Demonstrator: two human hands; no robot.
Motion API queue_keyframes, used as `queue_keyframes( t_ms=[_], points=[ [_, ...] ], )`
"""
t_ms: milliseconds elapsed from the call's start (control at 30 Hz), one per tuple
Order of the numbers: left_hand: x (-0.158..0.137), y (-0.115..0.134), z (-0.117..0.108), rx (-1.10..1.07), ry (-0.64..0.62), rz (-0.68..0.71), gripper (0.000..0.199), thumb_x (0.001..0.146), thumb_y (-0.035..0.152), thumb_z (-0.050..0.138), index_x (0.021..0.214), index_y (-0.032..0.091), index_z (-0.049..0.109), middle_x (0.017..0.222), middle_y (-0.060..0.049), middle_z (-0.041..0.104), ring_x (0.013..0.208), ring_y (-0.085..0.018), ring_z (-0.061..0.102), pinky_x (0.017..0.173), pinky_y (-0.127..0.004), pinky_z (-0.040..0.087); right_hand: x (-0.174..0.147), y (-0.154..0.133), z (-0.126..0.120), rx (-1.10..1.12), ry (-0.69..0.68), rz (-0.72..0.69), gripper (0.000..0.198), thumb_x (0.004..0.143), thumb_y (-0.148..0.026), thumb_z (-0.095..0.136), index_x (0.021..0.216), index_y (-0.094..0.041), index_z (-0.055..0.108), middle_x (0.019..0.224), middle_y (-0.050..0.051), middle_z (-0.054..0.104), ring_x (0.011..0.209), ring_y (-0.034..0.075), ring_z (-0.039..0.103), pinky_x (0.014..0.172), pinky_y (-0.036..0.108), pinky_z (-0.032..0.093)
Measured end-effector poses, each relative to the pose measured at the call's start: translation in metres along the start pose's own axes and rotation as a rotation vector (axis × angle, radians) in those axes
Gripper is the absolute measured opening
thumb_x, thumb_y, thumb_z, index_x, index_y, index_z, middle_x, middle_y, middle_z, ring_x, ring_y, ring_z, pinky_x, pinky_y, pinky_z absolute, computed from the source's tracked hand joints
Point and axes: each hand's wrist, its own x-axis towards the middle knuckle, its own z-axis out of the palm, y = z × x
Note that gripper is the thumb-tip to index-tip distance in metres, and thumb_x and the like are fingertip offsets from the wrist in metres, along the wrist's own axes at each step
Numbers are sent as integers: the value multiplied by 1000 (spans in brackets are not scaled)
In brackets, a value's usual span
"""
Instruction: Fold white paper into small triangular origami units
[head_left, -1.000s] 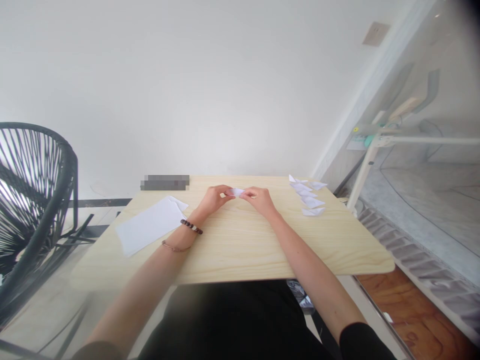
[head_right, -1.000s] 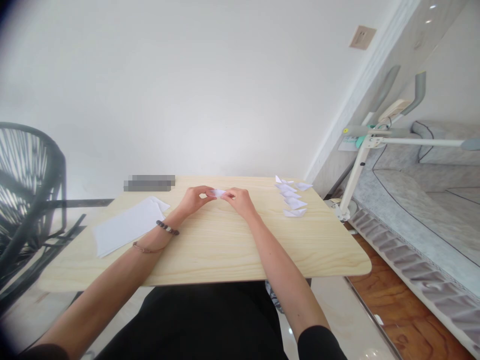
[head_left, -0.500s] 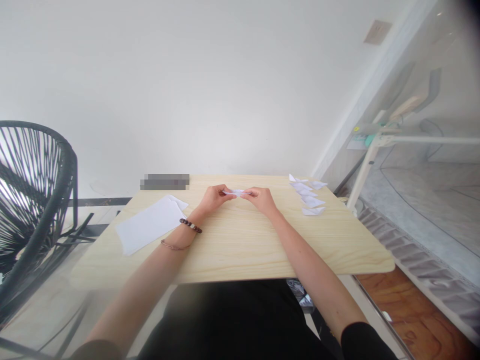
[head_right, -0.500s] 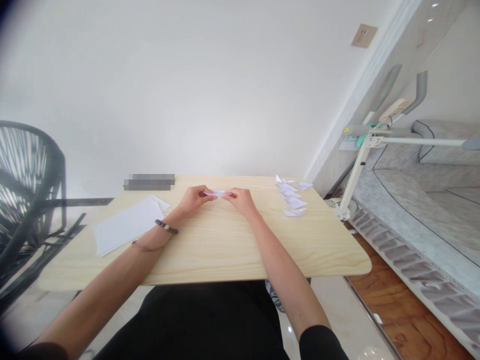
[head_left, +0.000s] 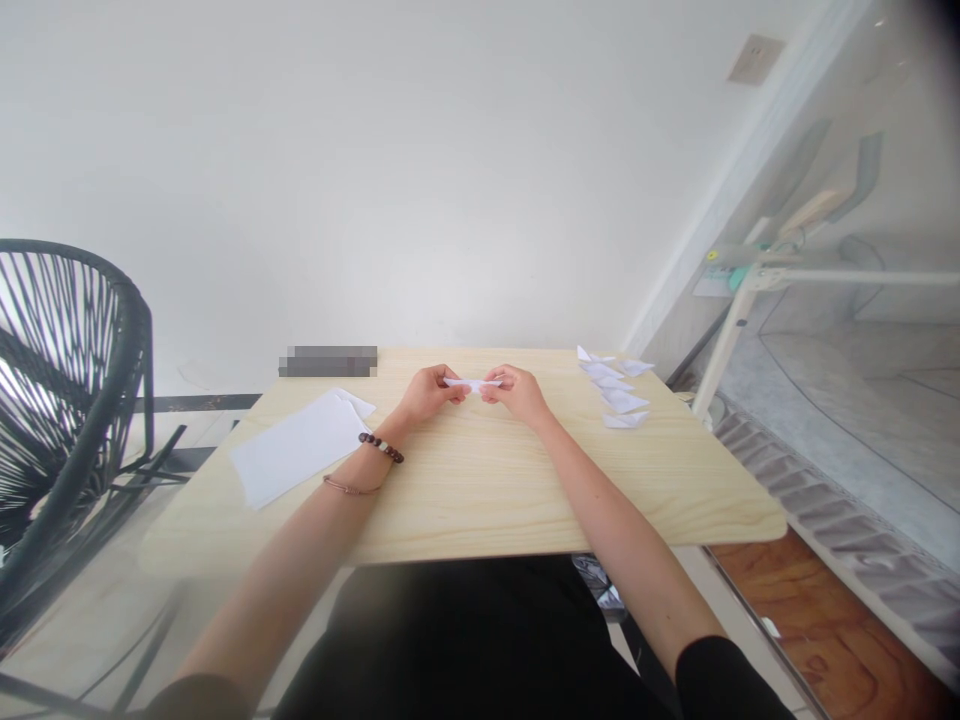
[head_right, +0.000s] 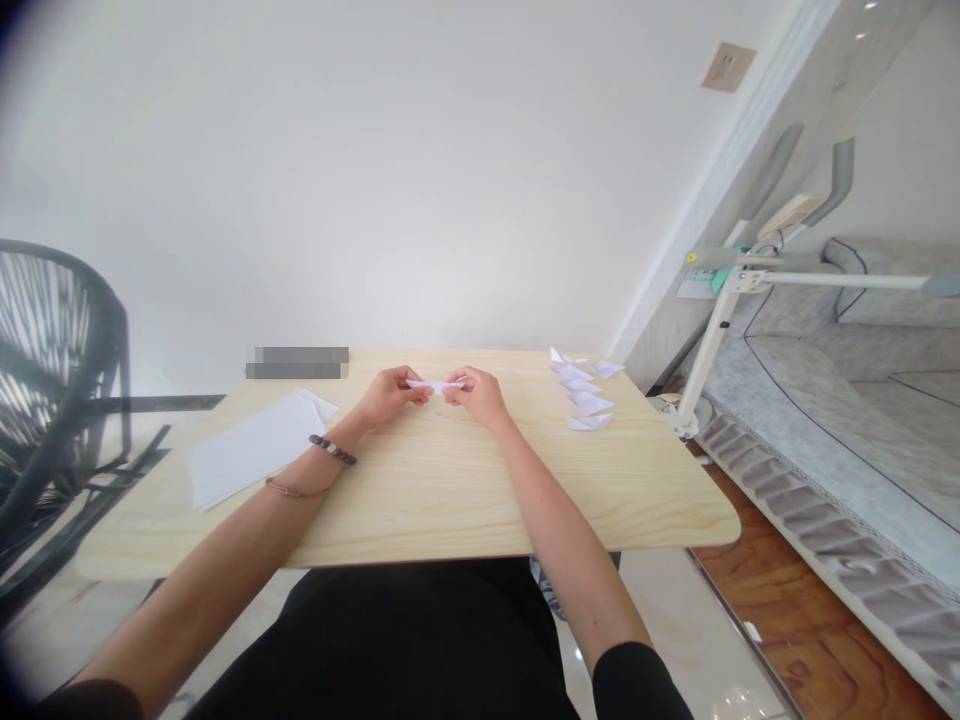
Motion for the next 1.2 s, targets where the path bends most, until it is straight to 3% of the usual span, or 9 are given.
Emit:
queue_keyframes(
  t_ms=[133,300,500,600,733,833,967,1200],
  points=[
    [-2,2,0,60,-33,40,37,65,40,62,90,14,53,70,-4,64,65,-15,59,62,-28,45,-2,-3,-2,109,-62,110,26,60,-31,66,78,-16,55,61,1,63,58,14,61,59,28,52],
    [-5,14,0,235,-62,341,32,65,37,63,91,18,61,111,-10,55,102,-20,50,87,-32,39,-1,-2,-4,235,-23,236,24,60,-28,67,77,-15,55,62,2,63,57,13,61,61,28,53],
    [-5,18,-1,366,-28,396,22,74,35,56,86,19,65,98,-8,62,93,-18,56,86,-32,40,-2,-3,-2,263,-68,286,19,67,-27,63,80,-15,56,67,5,65,63,14,63,63,28,53],
    [-6,18,-1,360,30,383,24,74,36,56,89,19,65,98,-7,63,94,-18,56,86,-30,41,-4,-6,1,125,-55,179,22,74,-34,54,85,-15,58,79,7,66,69,15,63,62,27,52],
    [-8,21,0,350,85,331,25,73,38,56,84,19,66,91,-5,66,89,-18,59,82,-28,43,-9,-13,3,-239,-26,-176,25,75,-37,51,84,-18,64,87,3,66,80,15,61,71,24,48],
    [-9,23,0,338,77,295,27,74,40,54,82,18,67,88,-5,66,85,-18,60,79,-27,44,-11,-18,3,-416,-25,-329,24,77,-36,49,87,-21,65,86,1,66,78,13,60,70,22,45],
    [-10,26,1,314,60,288,28,75,40,53,84,18,67,90,-5,66,85,-18,60,77,-26,43,-12,-21,2,-558,-8,-385,25,80,-33,46,92,-22,64,88,1,66,73,13,60,69,22,43],
    [-11,29,2,300,35,281,30,75,41,52,86,17,66,90,-5,66,85,-17,59,77,-26,43,-12,-20,2,-651,28,-392,23,79,-31,47,95,-25,63,94,0,65,85,16,60,76,23,42]
  ],
)
